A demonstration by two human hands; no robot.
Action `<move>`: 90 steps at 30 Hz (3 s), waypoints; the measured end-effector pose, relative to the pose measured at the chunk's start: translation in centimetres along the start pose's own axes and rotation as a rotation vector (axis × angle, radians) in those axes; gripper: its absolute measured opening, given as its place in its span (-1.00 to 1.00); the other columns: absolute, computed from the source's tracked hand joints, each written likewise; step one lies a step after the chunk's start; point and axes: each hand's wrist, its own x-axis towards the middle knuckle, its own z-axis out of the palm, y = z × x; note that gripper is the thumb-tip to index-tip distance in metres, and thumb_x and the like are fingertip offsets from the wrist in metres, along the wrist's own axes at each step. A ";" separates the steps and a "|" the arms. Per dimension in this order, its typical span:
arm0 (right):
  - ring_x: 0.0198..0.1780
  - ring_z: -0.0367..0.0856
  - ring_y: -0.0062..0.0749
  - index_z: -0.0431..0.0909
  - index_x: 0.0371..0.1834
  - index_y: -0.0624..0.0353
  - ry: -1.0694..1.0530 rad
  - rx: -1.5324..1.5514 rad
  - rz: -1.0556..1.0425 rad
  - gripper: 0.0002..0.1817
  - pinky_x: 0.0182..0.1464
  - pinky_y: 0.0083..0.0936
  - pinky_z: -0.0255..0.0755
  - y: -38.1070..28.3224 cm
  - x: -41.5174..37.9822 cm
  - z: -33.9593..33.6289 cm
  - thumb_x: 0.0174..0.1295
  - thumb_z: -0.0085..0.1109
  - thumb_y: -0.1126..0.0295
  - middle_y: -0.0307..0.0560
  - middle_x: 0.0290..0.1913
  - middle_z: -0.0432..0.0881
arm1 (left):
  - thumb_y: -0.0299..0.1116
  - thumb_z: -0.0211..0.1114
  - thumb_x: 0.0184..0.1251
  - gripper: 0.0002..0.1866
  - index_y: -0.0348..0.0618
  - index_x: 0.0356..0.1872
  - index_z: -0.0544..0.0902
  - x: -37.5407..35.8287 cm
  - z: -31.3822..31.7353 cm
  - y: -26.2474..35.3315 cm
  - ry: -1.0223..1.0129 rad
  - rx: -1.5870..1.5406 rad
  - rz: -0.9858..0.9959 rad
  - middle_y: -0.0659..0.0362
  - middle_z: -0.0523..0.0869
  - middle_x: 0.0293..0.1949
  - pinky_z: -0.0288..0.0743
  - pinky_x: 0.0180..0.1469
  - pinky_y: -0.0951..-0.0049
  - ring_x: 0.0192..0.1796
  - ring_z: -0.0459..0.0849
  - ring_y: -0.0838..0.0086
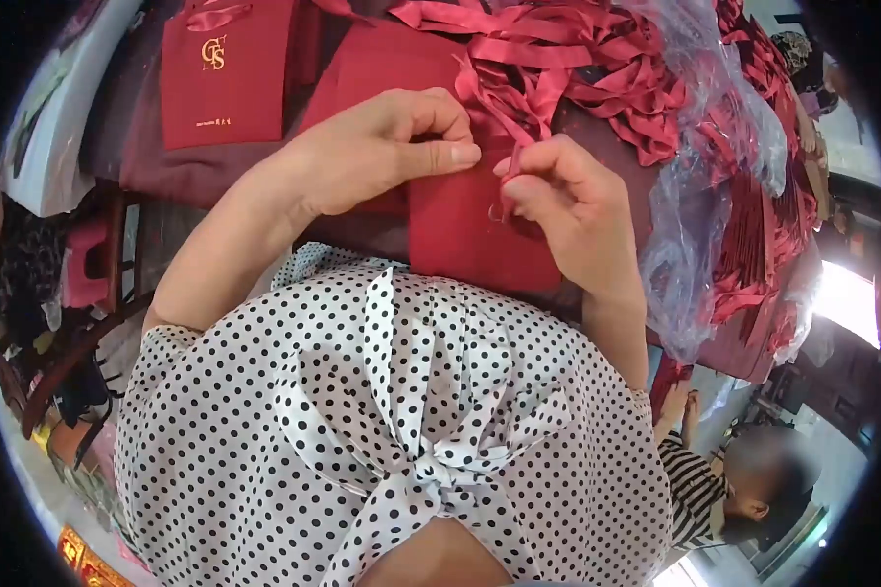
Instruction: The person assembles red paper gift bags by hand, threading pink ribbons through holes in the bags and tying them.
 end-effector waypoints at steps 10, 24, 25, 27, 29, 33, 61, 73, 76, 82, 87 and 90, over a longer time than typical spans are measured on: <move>-0.48 0.57 -0.43 0.56 -0.35 0.28 -0.011 -0.248 -0.062 -0.90 -0.43 -0.52 0.38 -0.6 -0.9 0.3 0.18 0.24 0.48 -0.10 -0.43 0.58 | -0.27 0.21 0.38 -0.78 -0.18 -0.37 0.47 0.0 -0.8 -1.1 -0.078 -0.268 -0.170 0.38 0.38 -0.26 0.17 -0.15 0.68 -0.22 0.30 0.71; -0.38 0.55 0.00 0.43 -0.44 0.25 -0.014 -0.490 -0.222 -0.82 -0.33 -0.18 0.39 -0.6 -0.3 1.3 0.20 0.17 0.40 0.06 -0.46 0.52 | -0.42 0.31 0.18 -0.84 -0.19 -0.41 0.48 -0.7 0.7 0.4 0.225 0.515 0.379 0.15 0.43 -0.16 0.18 0.11 0.40 -0.05 0.36 0.33; -0.37 0.55 0.01 0.42 -0.44 0.25 -0.020 -0.487 -0.213 -0.82 -0.32 -0.17 0.39 -0.6 -0.3 1.3 0.21 0.16 0.39 0.08 -0.46 0.52 | -0.42 0.31 0.18 -0.84 -0.19 -0.41 0.48 -0.8 0.9 0.5 0.216 0.511 0.383 0.15 0.43 -0.16 0.18 0.11 0.40 -0.05 0.36 0.33; -0.37 0.54 0.02 0.42 -0.44 0.26 -0.049 -0.429 -0.188 -0.81 -0.31 -0.16 0.39 -0.5 -0.2 1.2 0.22 0.15 0.38 0.09 -0.46 0.53 | -0.43 0.31 0.17 -0.84 -0.21 -0.40 0.47 -0.9 1.0 0.6 0.235 0.550 0.412 0.13 0.44 -0.17 0.19 0.10 0.39 -0.05 0.36 0.31; -0.37 0.54 0.03 0.41 -0.43 0.27 -0.082 -0.366 -0.167 -0.80 -0.30 -0.15 0.40 -0.6 -0.1 1.2 0.23 0.14 0.37 0.10 -0.45 0.53 | -0.42 0.31 0.17 -0.83 -0.21 -0.39 0.46 -1.0 1.0 0.4 0.230 0.554 0.418 0.13 0.44 -0.17 0.19 0.10 0.39 -0.06 0.36 0.30; -0.39 0.51 -0.09 0.39 -0.46 0.26 -0.036 -0.644 -0.318 -0.84 -0.36 -0.26 0.38 -1.5 -0.4 1.9 0.16 0.14 0.45 0.01 -0.47 0.46 | -0.40 0.29 0.19 -0.81 -0.23 -0.38 0.44 -1.0 0.5 0.7 0.139 0.557 0.402 0.11 0.44 -0.17 0.20 0.08 0.37 -0.08 0.36 0.29; -0.59 0.46 -0.46 0.53 -0.28 0.19 -0.005 -0.494 -0.246 -0.71 -0.53 -0.51 0.39 -2.6 -0.7 2.0 0.04 0.44 0.33 -0.12 -0.36 0.50 | -0.45 0.26 0.16 -0.92 -0.21 -0.36 0.66 1.7 -3.9 3.0 -0.627 0.439 0.267 0.15 0.55 -0.24 0.26 0.11 0.24 -0.01 0.39 0.24; -0.30 0.59 -0.04 0.52 -0.26 0.29 -0.398 -0.473 -0.245 -0.90 -0.27 -0.31 0.49 -7.7 -2.4 -1.6 0.23 0.17 0.50 0.07 -0.33 0.56 | -0.45 0.25 0.21 -0.89 -0.25 -0.45 0.53 1.8 -7.3 4.4 -0.009 0.575 0.633 0.09 0.47 -0.30 0.36 -0.07 0.27 -0.13 0.46 0.21; -0.29 0.61 -0.03 0.52 -0.28 0.32 -0.194 -0.492 -0.233 -0.93 -0.25 -0.35 0.50 -7.8 -2.8 -1.7 0.20 0.17 0.56 0.08 -0.35 0.57 | -0.47 0.25 0.23 -0.91 -0.28 -0.34 0.56 1.8 -7.7 3.1 0.331 0.632 0.582 0.08 0.52 -0.35 0.42 -0.17 0.42 -0.26 0.53 0.27; -0.37 0.64 -0.15 0.57 -0.26 0.26 0.031 -0.559 -0.265 -0.89 -0.33 -0.40 0.51 -8.1 -2.7 -2.1 0.14 0.23 0.58 0.00 -0.41 0.62 | -0.49 0.12 0.37 -0.82 -0.31 -0.09 0.57 -3.6 -2.3 1.2 0.748 0.120 0.308 0.19 0.54 -0.34 0.40 -0.22 0.54 -0.30 0.51 0.55; -0.36 0.66 -0.19 0.57 -0.22 0.18 0.095 -0.405 -0.545 -0.86 -0.38 -0.39 0.56 -6.5 1.3 2.3 0.15 0.26 0.48 -0.06 -0.26 0.63 | -0.45 0.33 0.22 -0.60 -0.33 0.08 0.49 -8.9 3.5 -2.7 0.862 -0.047 0.361 0.08 0.58 -0.04 0.48 -0.04 0.45 -0.09 0.59 0.46; -0.11 0.63 -0.32 0.51 0.09 0.20 0.158 -0.152 -0.669 -0.54 -0.27 -0.56 0.60 -5.9 2.4 6.2 0.06 0.31 0.53 -0.01 0.05 0.56 | -0.58 0.22 0.25 -0.63 -0.26 0.11 0.48 -9.8 -2.5 0.7 1.011 0.003 0.161 0.17 0.63 -0.03 0.52 0.03 0.47 -0.05 0.62 0.53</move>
